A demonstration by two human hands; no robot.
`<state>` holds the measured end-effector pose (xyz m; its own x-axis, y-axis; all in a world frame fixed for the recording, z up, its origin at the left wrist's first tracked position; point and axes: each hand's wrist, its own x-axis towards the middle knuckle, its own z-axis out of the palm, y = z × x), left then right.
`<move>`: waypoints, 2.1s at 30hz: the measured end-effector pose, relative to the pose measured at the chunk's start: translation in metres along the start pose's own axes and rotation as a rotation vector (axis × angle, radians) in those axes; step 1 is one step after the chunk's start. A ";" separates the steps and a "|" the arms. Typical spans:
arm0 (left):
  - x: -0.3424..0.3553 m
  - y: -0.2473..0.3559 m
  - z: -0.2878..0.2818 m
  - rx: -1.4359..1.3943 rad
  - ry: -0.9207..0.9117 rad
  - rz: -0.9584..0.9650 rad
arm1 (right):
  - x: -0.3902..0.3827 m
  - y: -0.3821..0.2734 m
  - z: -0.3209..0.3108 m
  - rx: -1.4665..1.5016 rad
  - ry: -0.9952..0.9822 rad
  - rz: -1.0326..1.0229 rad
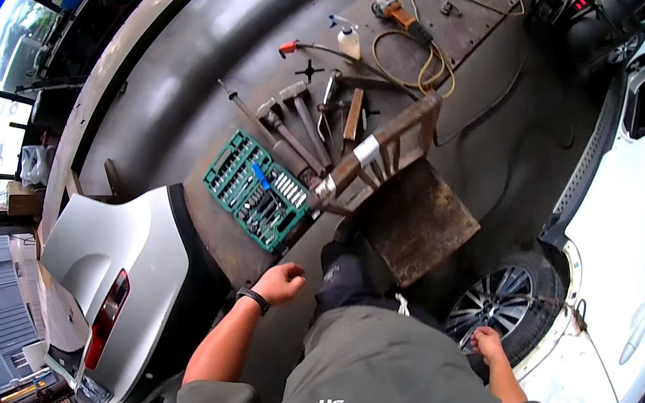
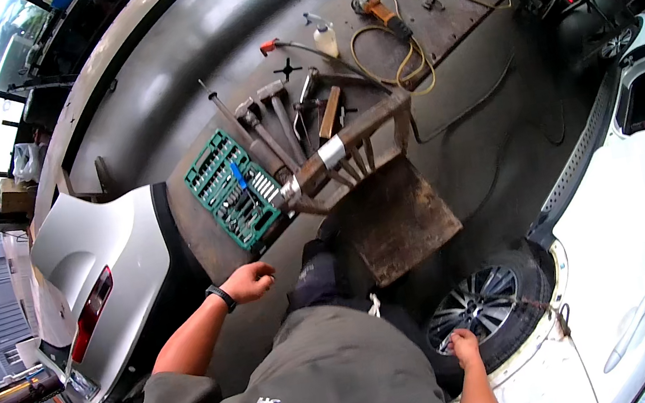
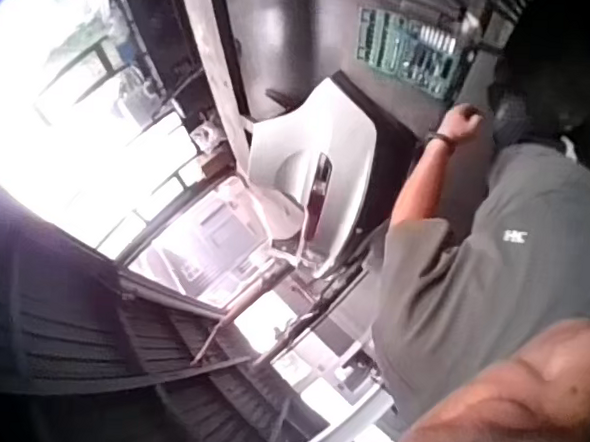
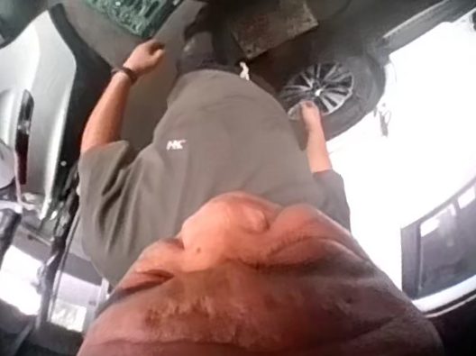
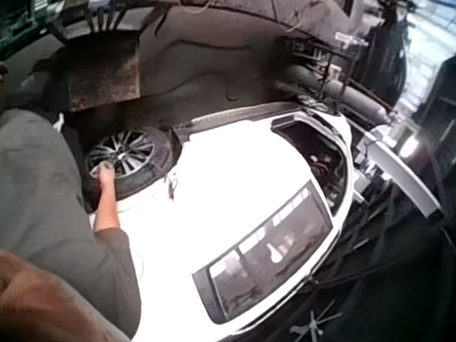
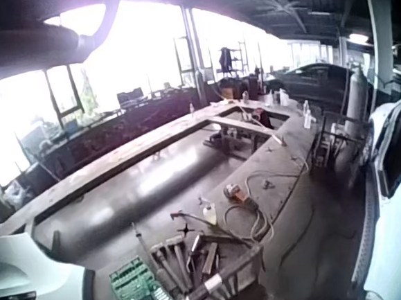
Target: The person uses a slide hammer dent puller to repair a dent on a white car, places a wooden chair out of the way, tests the car door handle, walks through the service station, and flips a switch inside an electrical box.
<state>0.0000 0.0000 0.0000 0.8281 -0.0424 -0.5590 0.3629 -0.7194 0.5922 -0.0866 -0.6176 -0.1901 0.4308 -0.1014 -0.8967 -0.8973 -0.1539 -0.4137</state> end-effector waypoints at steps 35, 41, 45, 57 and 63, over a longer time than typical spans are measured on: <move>0.197 0.079 -0.052 -1.405 0.630 -0.212 | -0.210 -0.023 0.135 0.037 0.120 -0.065; 0.076 0.148 -0.086 -1.343 0.598 0.299 | -0.217 0.009 0.115 -0.261 0.264 -0.276; 0.004 0.212 -0.101 -0.882 0.502 0.573 | -0.230 -0.034 0.107 0.043 0.204 -0.540; -0.149 0.316 0.059 -0.486 -0.199 0.632 | -0.340 -0.128 0.167 0.037 0.092 -1.494; -0.162 0.317 0.152 -0.728 -0.557 0.405 | -0.354 -0.074 0.141 0.155 0.398 -1.046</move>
<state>-0.0841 -0.3266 0.1895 0.6963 -0.6432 -0.3185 0.4258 0.0128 0.9047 -0.1861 -0.4320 0.1361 0.9525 -0.3045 0.0037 -0.0684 -0.2260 -0.9717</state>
